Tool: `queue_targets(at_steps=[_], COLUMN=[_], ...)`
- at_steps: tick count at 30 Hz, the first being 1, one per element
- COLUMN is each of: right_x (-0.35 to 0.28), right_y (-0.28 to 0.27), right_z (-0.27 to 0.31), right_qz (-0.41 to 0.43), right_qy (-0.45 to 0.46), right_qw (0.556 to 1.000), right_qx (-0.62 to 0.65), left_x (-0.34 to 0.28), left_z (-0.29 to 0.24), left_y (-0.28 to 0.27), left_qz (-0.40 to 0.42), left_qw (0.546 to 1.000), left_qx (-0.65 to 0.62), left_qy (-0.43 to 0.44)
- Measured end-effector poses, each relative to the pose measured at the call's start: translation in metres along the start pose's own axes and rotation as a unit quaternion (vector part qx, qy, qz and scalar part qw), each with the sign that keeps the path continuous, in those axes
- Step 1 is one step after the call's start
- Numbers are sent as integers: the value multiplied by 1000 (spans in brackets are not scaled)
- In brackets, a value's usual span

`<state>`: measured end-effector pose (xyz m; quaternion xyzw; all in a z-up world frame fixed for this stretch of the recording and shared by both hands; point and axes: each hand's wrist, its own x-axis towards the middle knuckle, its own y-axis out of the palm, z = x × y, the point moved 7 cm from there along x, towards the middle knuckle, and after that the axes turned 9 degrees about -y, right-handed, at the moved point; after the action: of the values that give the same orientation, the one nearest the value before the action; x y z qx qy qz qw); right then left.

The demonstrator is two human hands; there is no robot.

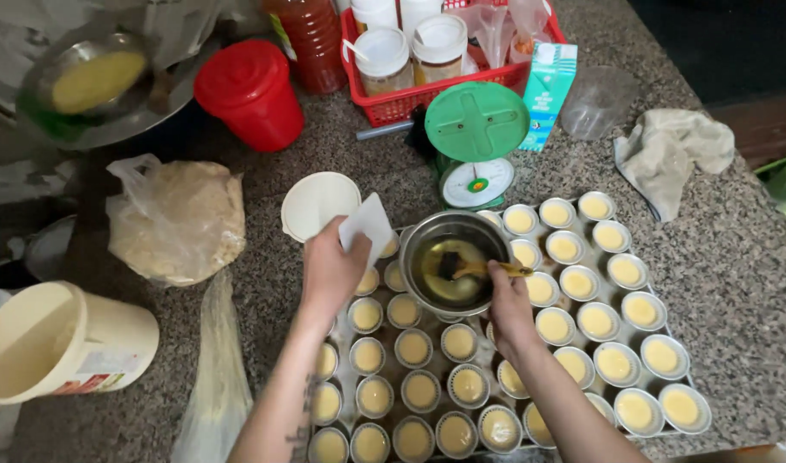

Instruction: Pipe batter into small metal molds on a tray and brush the tops with a liquid glaze.

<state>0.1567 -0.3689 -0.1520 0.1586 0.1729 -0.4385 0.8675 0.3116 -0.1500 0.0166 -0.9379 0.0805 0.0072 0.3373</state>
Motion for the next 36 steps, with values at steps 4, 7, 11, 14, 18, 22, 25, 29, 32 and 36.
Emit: queue_targets(at_steps=[4,7,11,14,18,22,25,29,32,36], right_x=[12,13,15,13,10,9,3,6,0,-5], right_y=[-17,-32,-52,-63,-61,-64,-64,-68,-70,-74], right_z=[-10,-3,1,4,11,12,14,7,10,12], right_qz=[-18,-52,-80,-102,-111,-111,-110,-102,-100,-104], right_qy=[-11,-16,-26,-22,-30,-28,-26,-28,-31,-32], right_qw=[1000,998,996,994,993,993,993,994,994,994], right_qx=[15,14,-1,-3,3,15,13,10,12,15], left_x=[52,78,83,75,75,71,34,16,10,2], left_z=[47,74,94,75,74,75,43,53,56,53], left_y=[35,67,86,67,76,76,56,77,72,66], left_qz=[39,66,91,88,119,120,104,164,181,134], left_qw=[996,990,984,985,961,958,957,942,954,981], left_qx=[75,125,151,145,179,195,125,165,152,112], left_qy=[-22,-5,2,42,172,172,240,241,184,89])
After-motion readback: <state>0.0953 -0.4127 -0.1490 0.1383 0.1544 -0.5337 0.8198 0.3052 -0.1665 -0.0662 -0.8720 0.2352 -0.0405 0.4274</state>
